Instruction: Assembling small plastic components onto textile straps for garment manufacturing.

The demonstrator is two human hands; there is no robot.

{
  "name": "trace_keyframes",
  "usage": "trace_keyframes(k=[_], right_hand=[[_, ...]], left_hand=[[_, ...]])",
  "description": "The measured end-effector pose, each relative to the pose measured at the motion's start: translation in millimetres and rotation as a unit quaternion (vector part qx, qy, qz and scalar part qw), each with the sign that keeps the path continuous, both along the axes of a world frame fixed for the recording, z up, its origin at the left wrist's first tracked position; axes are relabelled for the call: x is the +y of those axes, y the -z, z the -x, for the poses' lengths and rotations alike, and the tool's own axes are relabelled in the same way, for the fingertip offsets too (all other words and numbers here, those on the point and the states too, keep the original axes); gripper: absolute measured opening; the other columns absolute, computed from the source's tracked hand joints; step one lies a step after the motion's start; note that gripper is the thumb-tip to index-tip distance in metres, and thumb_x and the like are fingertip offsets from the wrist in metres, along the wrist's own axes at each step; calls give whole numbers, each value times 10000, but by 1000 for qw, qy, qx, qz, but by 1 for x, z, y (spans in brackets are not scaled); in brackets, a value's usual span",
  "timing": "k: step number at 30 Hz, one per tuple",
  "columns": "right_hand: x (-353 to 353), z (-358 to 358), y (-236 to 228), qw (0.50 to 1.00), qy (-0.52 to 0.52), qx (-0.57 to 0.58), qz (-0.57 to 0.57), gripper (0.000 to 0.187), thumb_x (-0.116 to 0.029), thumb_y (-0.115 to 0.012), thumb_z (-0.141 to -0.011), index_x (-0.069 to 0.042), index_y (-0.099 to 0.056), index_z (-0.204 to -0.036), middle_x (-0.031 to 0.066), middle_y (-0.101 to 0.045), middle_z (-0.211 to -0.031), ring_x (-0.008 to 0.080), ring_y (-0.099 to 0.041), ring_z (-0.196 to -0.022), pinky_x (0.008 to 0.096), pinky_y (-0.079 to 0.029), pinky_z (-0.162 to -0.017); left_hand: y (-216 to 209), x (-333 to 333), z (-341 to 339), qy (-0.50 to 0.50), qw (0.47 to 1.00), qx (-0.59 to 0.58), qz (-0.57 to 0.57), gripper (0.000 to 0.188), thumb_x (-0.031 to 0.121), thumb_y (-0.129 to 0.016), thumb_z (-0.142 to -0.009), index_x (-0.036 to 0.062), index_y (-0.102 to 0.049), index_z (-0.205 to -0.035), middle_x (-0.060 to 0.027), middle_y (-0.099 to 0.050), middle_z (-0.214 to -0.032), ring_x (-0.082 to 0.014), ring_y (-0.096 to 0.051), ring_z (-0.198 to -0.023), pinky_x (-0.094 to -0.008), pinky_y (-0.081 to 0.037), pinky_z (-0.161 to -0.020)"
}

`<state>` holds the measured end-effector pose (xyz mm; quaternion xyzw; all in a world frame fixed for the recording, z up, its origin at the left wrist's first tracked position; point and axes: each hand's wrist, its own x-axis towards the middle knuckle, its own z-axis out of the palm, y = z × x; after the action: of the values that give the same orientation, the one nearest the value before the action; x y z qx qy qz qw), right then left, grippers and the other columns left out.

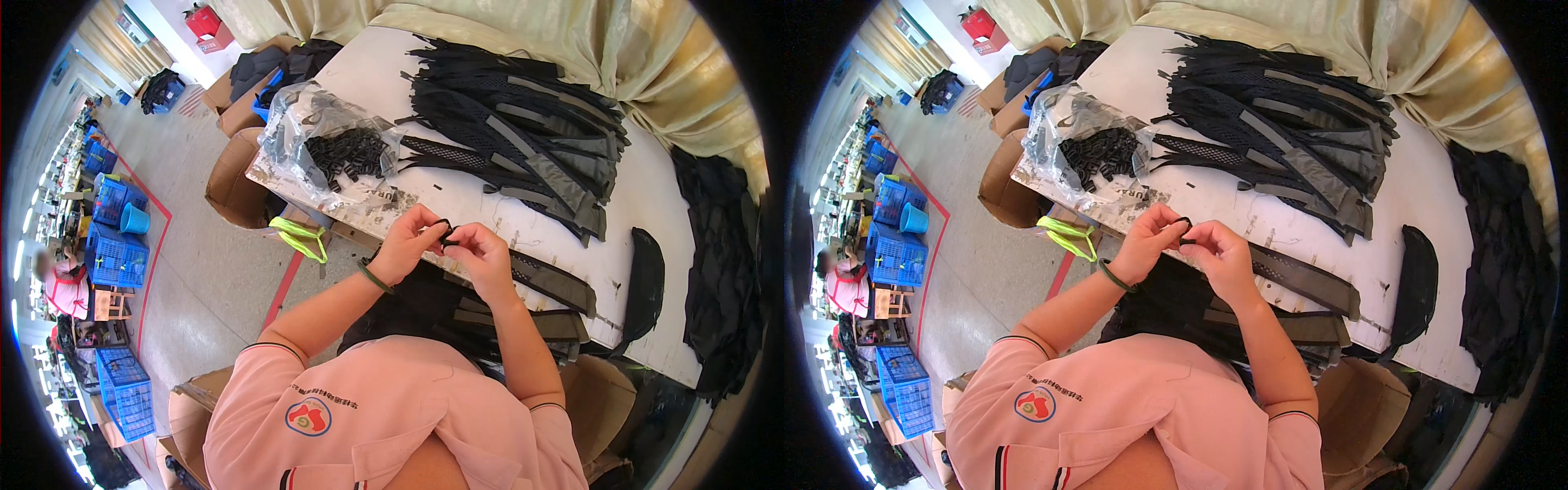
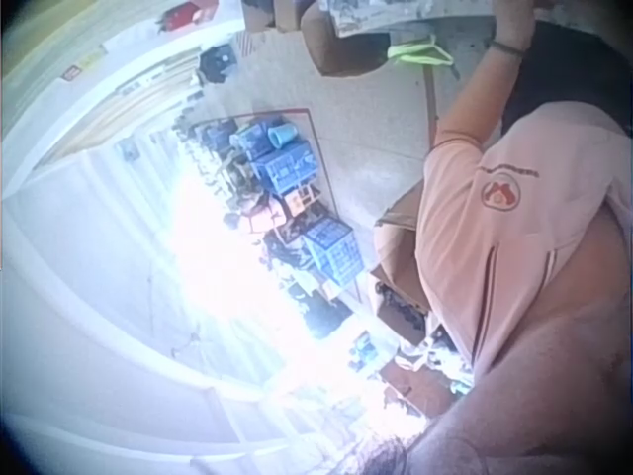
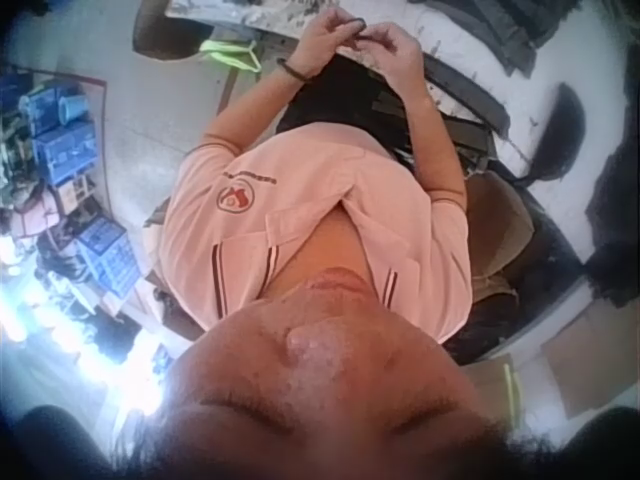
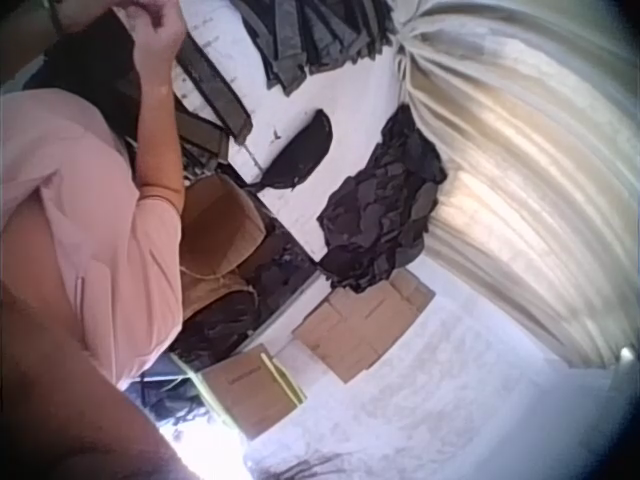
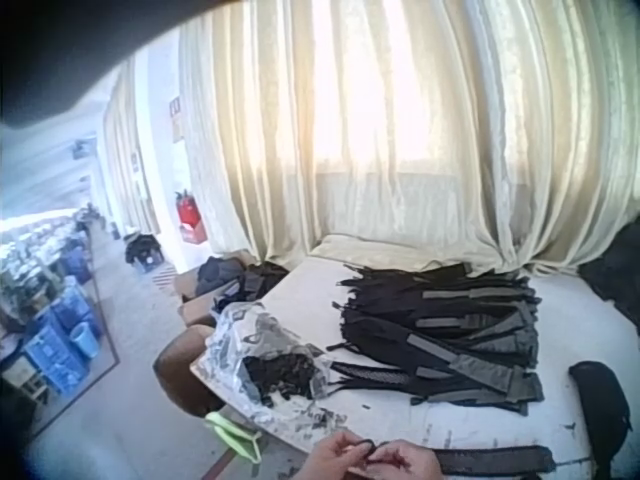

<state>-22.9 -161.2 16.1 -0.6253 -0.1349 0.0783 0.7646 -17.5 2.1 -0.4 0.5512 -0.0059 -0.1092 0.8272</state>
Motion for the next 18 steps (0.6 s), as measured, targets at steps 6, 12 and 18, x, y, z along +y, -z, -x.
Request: trace_keyframes(k=[6, 12, 18], right_hand=[[0, -1, -1, 986, 3, 168, -18, 268, 40, -693, -720, -63, -476, -838, 2, -544, -760, 65, -539, -697, 204, -453, -654], [-4, -2, 8, 981, 18, 191, -10, 271, 53, -684, -719, -70, -468, -826, 2, -547, -738, 81, -527, -628, 205, -439, -601], [0, 7, -4, 963, 71, 235, -111, 264, 32, -700, -732, -70, -475, -827, 0, -535, -706, 93, -528, -598, 229, -475, -543]], left_hand=[[0, 0, 4, -15, 999, -33, -16, 86, 47, -621, -859, 30, -542, -885, -24, -607, -810, -76, -576, -733, -218, -491, -665], [0, 1, 12, 7, 988, -107, -108, 109, 34, -637, -843, 12, -560, -917, -16, -607, -869, -87, -570, -794, -231, -476, -747], [2, -4, 17, 35, 983, -176, -48, 167, -2, -677, -786, 32, -587, -922, -30, -540, -997, -113, -522, -907, -257, -447, -803]])
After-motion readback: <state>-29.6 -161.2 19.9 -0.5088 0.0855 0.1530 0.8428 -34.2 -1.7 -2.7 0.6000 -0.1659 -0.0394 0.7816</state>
